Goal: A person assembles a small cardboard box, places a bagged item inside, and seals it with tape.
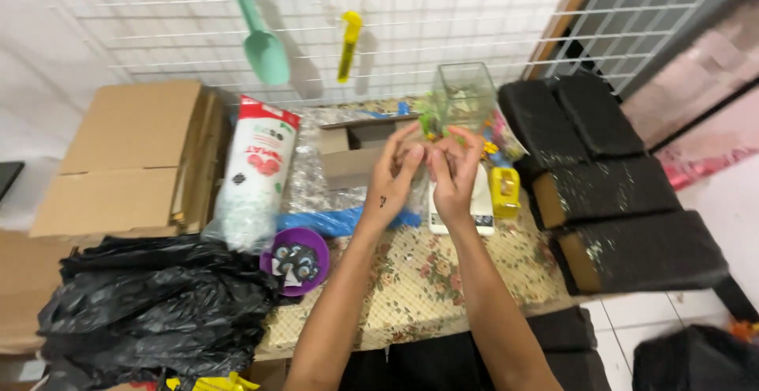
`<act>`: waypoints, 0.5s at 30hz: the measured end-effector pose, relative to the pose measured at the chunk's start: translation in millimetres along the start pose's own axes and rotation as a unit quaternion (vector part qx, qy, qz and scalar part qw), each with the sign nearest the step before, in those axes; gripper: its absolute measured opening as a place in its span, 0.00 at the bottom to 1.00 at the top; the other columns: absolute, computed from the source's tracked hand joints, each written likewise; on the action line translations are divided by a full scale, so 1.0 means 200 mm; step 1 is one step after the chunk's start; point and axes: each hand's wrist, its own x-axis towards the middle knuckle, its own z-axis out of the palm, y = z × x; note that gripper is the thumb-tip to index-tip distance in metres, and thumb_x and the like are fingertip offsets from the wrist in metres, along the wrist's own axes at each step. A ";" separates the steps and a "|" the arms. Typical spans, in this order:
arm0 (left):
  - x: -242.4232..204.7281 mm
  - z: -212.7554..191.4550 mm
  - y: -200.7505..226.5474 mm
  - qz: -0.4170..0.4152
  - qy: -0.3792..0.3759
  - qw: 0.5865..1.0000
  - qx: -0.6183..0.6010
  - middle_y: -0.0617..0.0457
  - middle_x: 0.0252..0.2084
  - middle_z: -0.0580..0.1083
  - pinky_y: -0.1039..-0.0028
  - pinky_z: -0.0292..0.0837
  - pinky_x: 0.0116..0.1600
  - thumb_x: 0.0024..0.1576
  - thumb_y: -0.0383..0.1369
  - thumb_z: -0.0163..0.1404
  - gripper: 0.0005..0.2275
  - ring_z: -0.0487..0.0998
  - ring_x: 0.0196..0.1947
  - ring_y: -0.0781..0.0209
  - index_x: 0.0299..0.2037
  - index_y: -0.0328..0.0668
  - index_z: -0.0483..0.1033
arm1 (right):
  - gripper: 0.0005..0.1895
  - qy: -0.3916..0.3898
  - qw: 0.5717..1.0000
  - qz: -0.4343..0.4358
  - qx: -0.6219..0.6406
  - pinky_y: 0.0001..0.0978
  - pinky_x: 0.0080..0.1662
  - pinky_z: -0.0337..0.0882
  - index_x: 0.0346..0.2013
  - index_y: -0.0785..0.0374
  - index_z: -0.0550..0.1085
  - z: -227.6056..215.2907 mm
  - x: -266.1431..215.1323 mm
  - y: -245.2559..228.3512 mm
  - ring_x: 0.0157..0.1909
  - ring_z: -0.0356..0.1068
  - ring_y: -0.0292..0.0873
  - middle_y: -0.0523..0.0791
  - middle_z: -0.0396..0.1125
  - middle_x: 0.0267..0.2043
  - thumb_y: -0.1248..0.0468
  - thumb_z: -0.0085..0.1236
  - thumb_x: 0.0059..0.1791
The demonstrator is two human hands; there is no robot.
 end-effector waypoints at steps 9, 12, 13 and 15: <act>0.04 -0.14 0.03 0.031 0.173 0.977 0.116 0.49 0.40 0.80 0.72 0.76 0.48 0.62 0.29 0.53 0.17 0.82 0.38 0.62 0.61 0.43 0.71 | 0.18 -0.019 0.998 -0.012 -0.052 0.22 0.29 0.64 0.58 0.69 0.62 0.22 0.09 0.14 0.23 0.65 0.36 0.46 0.66 0.26 0.72 0.50 0.54; 0.03 -0.14 -0.04 0.045 0.183 0.976 0.110 0.49 0.42 0.79 0.73 0.80 0.41 0.64 0.30 0.50 0.20 0.83 0.36 0.62 0.67 0.44 0.65 | 0.20 0.017 0.995 -0.028 -0.097 0.25 0.27 0.67 0.57 0.69 0.63 0.22 0.06 0.16 0.25 0.70 0.41 0.49 0.70 0.32 0.69 0.56 0.53; 0.01 -0.13 -0.05 0.040 0.183 0.976 0.108 0.49 0.42 0.79 0.73 0.80 0.41 0.64 0.30 0.50 0.20 0.83 0.36 0.62 0.67 0.44 0.65 | 0.20 0.016 0.995 -0.023 -0.100 0.25 0.27 0.67 0.57 0.69 0.63 0.19 0.02 0.19 0.25 0.70 0.41 0.49 0.70 0.32 0.69 0.56 0.53; -0.01 -0.12 -0.06 0.046 0.214 0.974 0.057 0.44 0.45 0.77 0.73 0.84 0.36 0.64 0.29 0.50 0.25 0.83 0.35 0.57 0.71 0.39 0.55 | 0.15 0.037 0.988 -0.028 -0.146 0.29 0.26 0.65 0.54 0.70 0.66 0.15 -0.01 0.25 0.23 0.67 0.42 0.50 0.69 0.33 0.68 0.54 0.54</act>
